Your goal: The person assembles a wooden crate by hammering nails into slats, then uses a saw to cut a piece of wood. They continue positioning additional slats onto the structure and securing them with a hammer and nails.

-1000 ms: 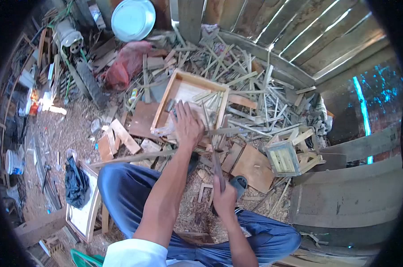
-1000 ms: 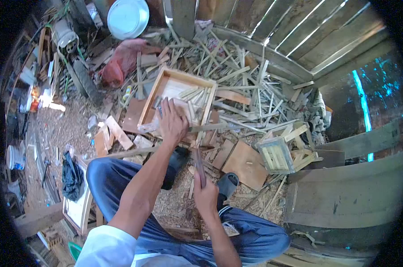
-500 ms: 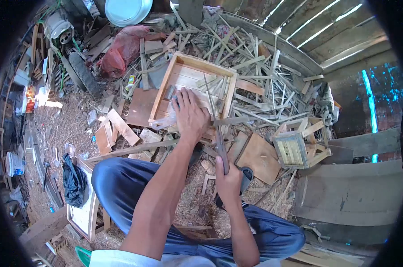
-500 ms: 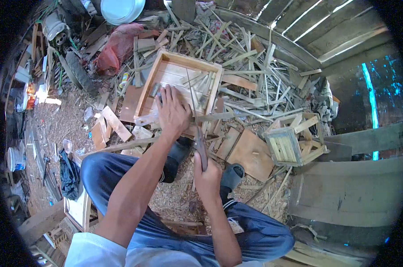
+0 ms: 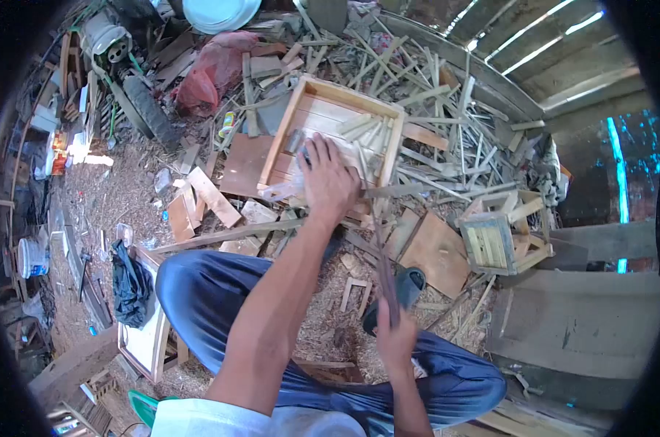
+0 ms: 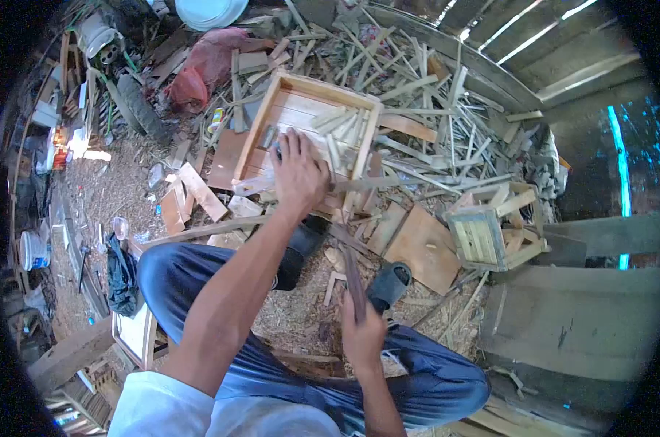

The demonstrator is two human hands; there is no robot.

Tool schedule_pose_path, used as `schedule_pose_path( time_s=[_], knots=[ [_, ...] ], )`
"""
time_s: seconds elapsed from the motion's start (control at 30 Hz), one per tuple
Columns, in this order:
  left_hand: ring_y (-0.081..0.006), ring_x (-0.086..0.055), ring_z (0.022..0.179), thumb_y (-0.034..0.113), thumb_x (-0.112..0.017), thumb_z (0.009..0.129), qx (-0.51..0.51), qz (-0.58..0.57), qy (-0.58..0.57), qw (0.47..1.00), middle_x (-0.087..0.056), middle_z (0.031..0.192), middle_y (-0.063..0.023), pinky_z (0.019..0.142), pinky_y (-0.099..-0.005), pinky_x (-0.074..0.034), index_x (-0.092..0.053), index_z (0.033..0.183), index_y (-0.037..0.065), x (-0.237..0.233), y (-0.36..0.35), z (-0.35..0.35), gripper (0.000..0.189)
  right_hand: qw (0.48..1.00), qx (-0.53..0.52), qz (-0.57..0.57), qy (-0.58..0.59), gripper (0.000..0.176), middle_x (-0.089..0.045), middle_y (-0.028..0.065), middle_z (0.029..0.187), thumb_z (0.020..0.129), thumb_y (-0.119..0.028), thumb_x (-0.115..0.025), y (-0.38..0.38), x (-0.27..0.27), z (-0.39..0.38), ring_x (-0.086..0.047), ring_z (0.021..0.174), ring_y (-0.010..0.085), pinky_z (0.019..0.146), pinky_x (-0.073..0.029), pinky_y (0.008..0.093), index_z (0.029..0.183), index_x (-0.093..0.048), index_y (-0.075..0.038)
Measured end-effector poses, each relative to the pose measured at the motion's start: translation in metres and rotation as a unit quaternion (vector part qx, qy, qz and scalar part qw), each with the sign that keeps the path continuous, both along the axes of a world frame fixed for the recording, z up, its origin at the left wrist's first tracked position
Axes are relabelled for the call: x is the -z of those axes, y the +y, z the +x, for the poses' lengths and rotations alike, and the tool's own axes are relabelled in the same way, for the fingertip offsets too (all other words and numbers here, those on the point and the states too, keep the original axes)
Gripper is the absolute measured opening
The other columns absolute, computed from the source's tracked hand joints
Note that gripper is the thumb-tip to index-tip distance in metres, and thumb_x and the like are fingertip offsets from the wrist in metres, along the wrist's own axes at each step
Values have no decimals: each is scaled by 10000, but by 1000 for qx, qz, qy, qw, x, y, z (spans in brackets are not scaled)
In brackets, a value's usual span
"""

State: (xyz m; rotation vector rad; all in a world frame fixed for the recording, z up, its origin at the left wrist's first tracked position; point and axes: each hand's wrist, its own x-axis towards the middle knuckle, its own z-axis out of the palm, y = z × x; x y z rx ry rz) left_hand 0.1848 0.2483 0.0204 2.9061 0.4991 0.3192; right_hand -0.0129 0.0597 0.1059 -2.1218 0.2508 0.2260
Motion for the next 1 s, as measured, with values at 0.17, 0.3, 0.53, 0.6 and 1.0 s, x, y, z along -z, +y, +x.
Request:
schedule_pose_path(
  time_s=[0.17,0.3,0.53,0.6,1.0],
  knots=[
    [-374,-321,1386,311,-430,874,4,21,0,1000,-362,1483,-235,1147,-510,-217,-413,1384,-65,3,0,1,635,999,-11,-39,-8,314,-546,209,599,945,-276,-599,14,10,13,-630,555,320,533,-450,389,900,-651,31],
    [-365,-327,1385,283,-437,882,4,6,-14,1000,-375,1479,-225,1143,-516,-226,-426,1377,-64,1,0,1,604,997,-61,-43,9,354,-557,228,631,949,-319,-584,31,2,66,-648,593,331,552,-464,383,943,-655,28],
    [-374,-310,1389,287,-456,868,2,17,-4,1000,-381,1467,-228,1144,-513,-226,-416,1381,-65,0,1,-1,623,999,10,-20,23,245,-597,178,632,931,-189,-627,2,3,-20,-658,609,146,568,-490,340,1007,-669,40],
    [-372,-310,1389,286,-455,867,3,14,-13,1000,-376,1472,-227,1143,-512,-228,-417,1382,-63,3,1,-1,623,999,-21,-34,12,333,-545,190,593,949,-266,-596,26,10,40,-600,526,218,536,-456,373,913,-648,60],
    [-361,-347,1369,268,-459,863,-7,3,-42,999,-412,1452,-211,1130,-507,-250,-454,1355,-55,4,-1,1,588,998,-25,-47,-30,256,-566,197,602,926,-211,-618,24,18,29,-630,561,178,542,-470,344,951,-661,41]
  ],
)
